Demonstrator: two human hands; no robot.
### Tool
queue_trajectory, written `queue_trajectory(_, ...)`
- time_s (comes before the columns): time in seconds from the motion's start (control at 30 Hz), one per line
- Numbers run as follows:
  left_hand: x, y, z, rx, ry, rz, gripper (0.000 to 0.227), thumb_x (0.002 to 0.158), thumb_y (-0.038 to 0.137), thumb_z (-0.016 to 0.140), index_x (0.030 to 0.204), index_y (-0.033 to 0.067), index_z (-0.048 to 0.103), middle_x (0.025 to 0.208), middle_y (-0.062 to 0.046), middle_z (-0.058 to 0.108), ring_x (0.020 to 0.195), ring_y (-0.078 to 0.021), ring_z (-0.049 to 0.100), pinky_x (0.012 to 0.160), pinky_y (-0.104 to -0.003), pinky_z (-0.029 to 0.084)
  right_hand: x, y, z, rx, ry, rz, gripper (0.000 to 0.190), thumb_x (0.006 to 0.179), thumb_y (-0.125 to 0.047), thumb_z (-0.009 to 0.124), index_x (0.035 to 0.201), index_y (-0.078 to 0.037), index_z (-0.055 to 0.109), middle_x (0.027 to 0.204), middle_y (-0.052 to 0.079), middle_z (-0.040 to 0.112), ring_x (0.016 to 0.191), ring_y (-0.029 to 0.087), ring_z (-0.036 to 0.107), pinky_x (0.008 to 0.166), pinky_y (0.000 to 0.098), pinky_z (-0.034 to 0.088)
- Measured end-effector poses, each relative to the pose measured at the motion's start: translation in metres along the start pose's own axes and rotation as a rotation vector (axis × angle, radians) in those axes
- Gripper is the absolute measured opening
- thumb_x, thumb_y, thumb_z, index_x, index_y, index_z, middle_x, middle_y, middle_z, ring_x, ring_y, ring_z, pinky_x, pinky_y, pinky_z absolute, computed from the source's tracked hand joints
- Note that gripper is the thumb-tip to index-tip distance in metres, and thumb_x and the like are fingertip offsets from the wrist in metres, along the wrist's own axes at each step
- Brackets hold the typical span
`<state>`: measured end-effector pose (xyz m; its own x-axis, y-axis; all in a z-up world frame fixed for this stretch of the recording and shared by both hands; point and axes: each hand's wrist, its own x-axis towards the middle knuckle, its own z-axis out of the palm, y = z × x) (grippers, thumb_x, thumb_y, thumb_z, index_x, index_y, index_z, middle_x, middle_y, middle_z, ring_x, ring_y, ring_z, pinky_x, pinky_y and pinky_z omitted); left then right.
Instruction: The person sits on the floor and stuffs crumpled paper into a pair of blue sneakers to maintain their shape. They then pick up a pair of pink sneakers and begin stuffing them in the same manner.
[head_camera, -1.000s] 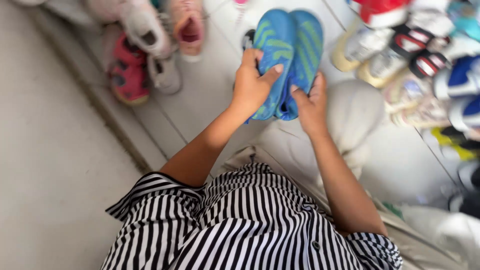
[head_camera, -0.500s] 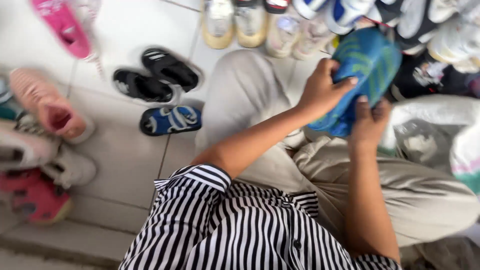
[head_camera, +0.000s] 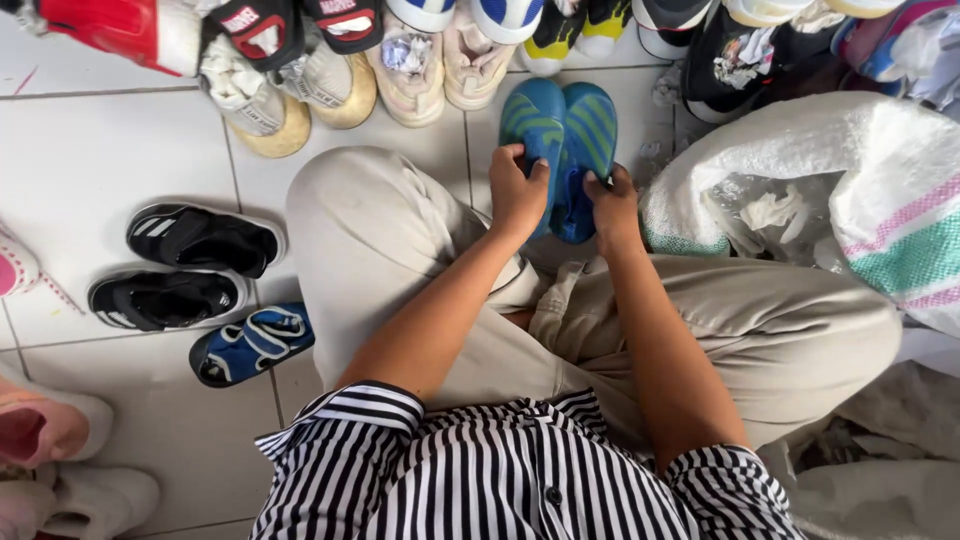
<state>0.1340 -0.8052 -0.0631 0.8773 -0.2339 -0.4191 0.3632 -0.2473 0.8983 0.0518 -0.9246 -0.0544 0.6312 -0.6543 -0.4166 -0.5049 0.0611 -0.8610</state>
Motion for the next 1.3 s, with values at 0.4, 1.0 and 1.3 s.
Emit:
queue_trajectory(0.4, -0.008, 0.016, -0.021, 0.893, -0.112, 0.133, 0.081, 0.088, 0.020, 0.082, 0.150, -0.0014, 0.034, 0.148, -0.030, 0.037, 0.133, -0.0480, 0.046, 0.090, -0.055, 0.061, 0.005, 0.034, -0.011, -0.891, -0.023, -0.315, 0.055, 0.099, -0.014, 0.074, 0.146, -0.001, 0.050, 0.133, 0.026, 0.042, 0.122, 0.053, 0.053, 0.088, 0.0537, 0.058)
queue_trajectory(1.0, 0.015, -0.036, -0.029, 0.841, 0.005, 0.302, 0.070, 0.087, -0.003, 0.070, 0.145, -0.0080, 0.030, 0.121, -0.028, 0.051, 0.101, -0.0459, 0.066, 0.076, -0.054, 0.066, 0.045, 0.077, 0.003, -1.531, 0.532, -0.832, 0.004, 0.088, -0.011, 0.061, 0.089, -0.013, 0.057, 0.072, -0.001, 0.056, 0.054, 0.013, 0.067, 0.046, 0.0236, 0.058)
queue_trajectory(1.3, -0.039, 0.009, -0.014, 1.062, 0.038, 1.106, 0.036, 0.089, -0.003, 0.069, 0.125, 0.0011, 0.066, 0.135, -0.021, 0.057, 0.132, -0.0396, 0.050, 0.100, -0.053, 0.049, 0.065, 0.104, 0.005, -1.402, 0.326, -0.826, 0.013, 0.085, -0.013, 0.074, 0.091, -0.003, 0.068, 0.085, 0.015, 0.062, 0.080, 0.029, 0.069, 0.056, 0.0374, 0.061)
